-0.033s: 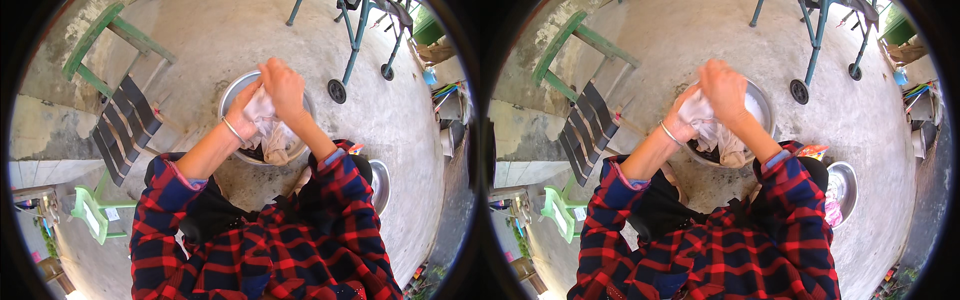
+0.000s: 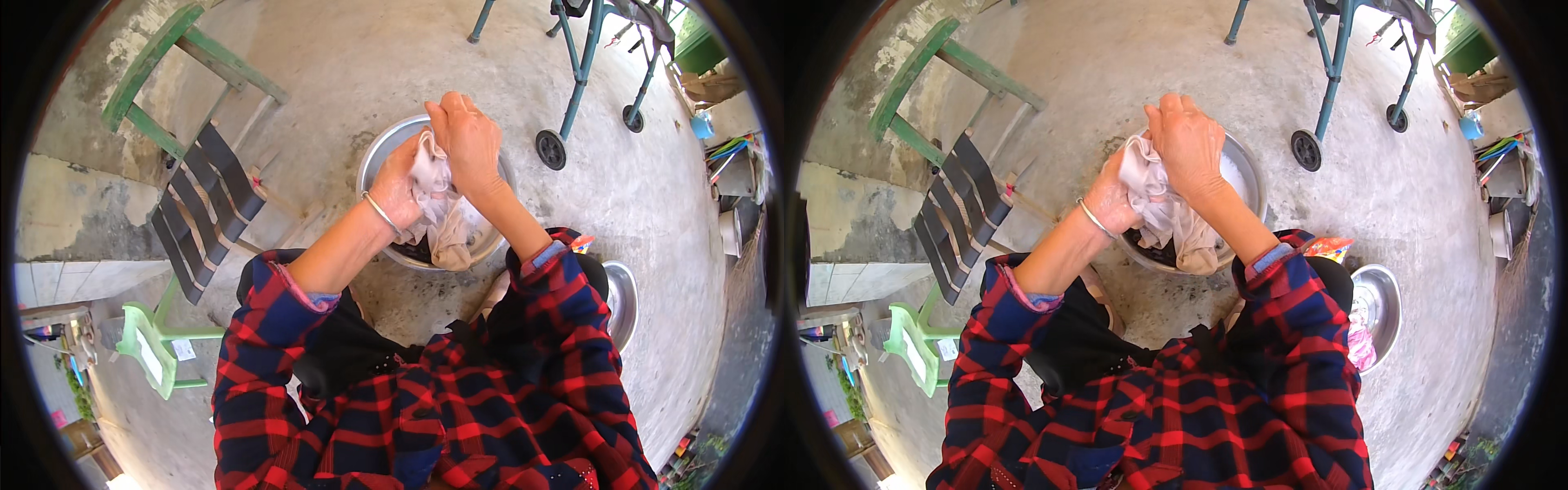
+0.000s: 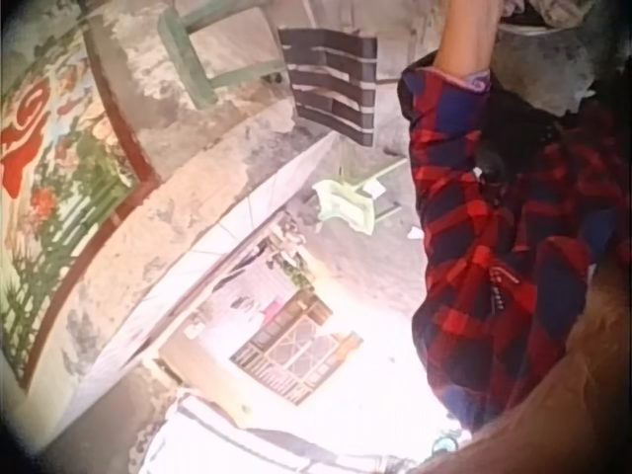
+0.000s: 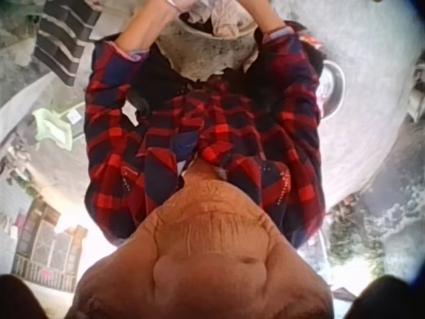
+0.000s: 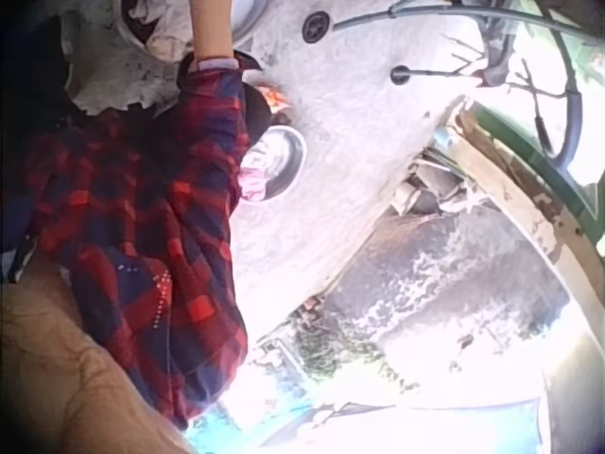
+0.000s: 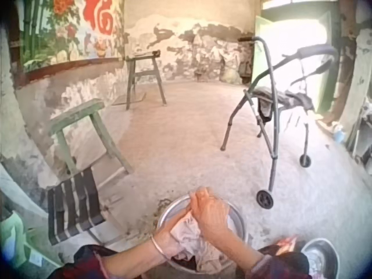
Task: The person washes a light-colored cloth by hand in a metal basin filled with soapy water. They repeatedly scrub, wring, and rinse the cloth, occasionally lifting it to inspect it before continuing to wash it in the basin.
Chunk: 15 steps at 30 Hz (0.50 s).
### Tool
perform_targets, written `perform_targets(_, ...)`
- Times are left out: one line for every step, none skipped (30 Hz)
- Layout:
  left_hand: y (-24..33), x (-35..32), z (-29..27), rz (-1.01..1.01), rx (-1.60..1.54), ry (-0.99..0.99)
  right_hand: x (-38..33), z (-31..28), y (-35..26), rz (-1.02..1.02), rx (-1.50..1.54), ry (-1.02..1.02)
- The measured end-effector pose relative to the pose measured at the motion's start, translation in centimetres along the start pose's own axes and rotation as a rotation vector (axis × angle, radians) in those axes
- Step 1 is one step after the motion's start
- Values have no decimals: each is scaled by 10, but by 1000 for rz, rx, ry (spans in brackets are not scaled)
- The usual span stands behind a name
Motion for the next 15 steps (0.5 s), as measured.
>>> perform_targets(3, -12, 5, 1, 11, 207, -7, -8, -11, -89, 59, 86)
perform_targets(6, -5, -4, 1, 11, 128, -16, -17, -26, -187, 123, 172)
perform_targets(12, 8, -24, 0, 11, 49, -36, -31, -58, -396, 183, 348)
perform_targets(15, 5, -32, 44, 58, 213, -43, -35, -66, -460, 262, 348)
perform_targets(19, 0, -39, 80, 110, 377, -49, -40, -73, -523, 341, 347)
perform_targets(10, 5, -34, 73, 91, 325, -54, -44, -77, -585, 421, 345)
perform_targets(6, 7, -35, 82, 75, 285, -43, -32, -66, -463, 283, 245)
perform_targets(3, 7, -25, 84, 57, 237, -26, -21, -44, -326, 180, 194)
perform_targets(-4, 6, -21, 10, -53, 253, -6, -10, -18, -188, 77, 142)
perform_targets(-10, 11, -8, -54, -115, 22, 4, -3, 10, -46, -37, 91)
perform_targets(-6, 6, -5, -97, -168, -190, 7, -10, 7, -63, 18, 202)
perform_targets(-2, -2, -3, -140, -219, -402, -4, -12, -15, -171, 87, 238)
perform_targets(1, 3, -24, 53, -25, 297, -23, -22, -35, -274, 119, 268)
perform_targets(2, 8, -25, 24, 5, 252, -36, -31, -52, -383, 167, 299)
perform_targets(8, 14, -30, -4, 35, 207, -37, -31, -52, -419, 152, 290)
Point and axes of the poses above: each hand's wrist, its own x-axis towards the middle knuckle, its own z-axis out of the palm, y = z × x, the point moved 9 cm from there along x, towards the middle knuckle, and after that the axes turned 13 degrees about y, right-handed, at the moved point
